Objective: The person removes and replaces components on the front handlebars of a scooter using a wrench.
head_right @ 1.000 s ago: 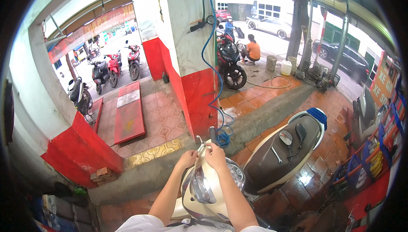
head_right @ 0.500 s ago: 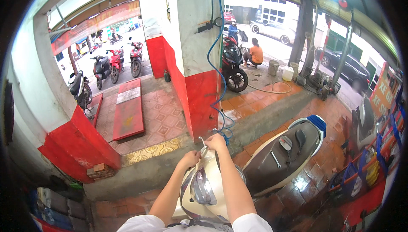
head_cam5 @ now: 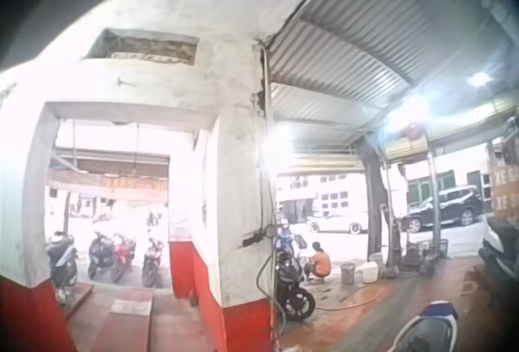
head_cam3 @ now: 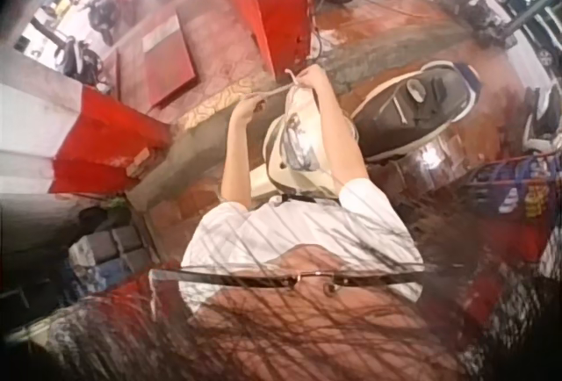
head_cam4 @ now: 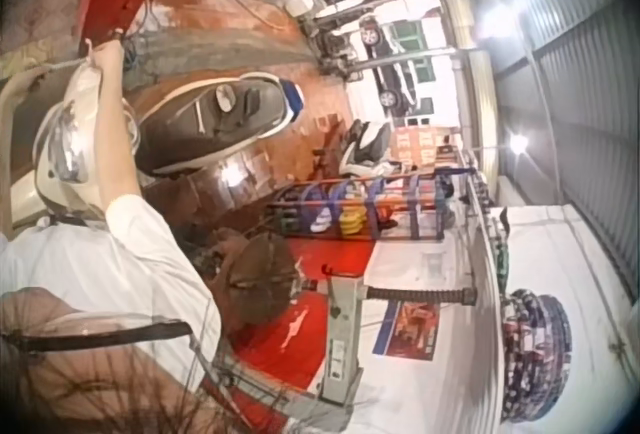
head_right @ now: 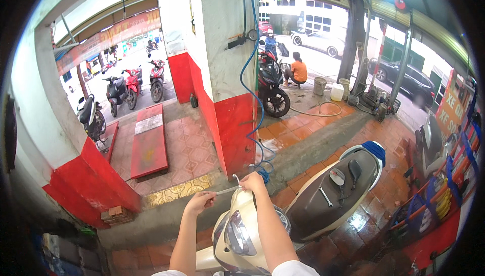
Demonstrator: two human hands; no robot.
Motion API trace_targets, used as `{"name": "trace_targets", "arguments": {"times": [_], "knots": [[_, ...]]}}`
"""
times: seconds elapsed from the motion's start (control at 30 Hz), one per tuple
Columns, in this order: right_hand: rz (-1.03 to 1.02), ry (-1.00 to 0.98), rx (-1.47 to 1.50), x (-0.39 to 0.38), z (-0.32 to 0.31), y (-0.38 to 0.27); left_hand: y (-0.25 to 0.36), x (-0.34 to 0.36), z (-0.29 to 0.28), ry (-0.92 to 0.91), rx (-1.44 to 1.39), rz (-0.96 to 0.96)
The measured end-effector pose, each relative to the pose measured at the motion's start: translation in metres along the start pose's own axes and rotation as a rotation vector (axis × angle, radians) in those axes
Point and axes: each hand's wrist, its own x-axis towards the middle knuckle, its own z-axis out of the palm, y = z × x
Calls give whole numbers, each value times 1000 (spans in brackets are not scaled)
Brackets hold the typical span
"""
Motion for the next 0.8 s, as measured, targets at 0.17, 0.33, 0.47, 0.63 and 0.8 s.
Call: {"name": "trace_targets", "arguments": {"times": [0.17, 0.33, 0.47, 0.63, 0.8], "knots": [[2, 3, 32, -10, -6, -8, -1, 59, -15, 42, -308, 31], [-35, -7, 69, -9, -5, -6, 23, 115, 4, 154, -205, 113], [-26, 38, -55, -9, -6, 1, 32, 142, 47, 148, -68, 99], [-15, 38, -100, -9, -7, 2, 30, 185, 74, 133, 419, 113], [-2, -37, -3, -7, -16, 9, 39, 189, 114, 98, 1082, 324]]}}
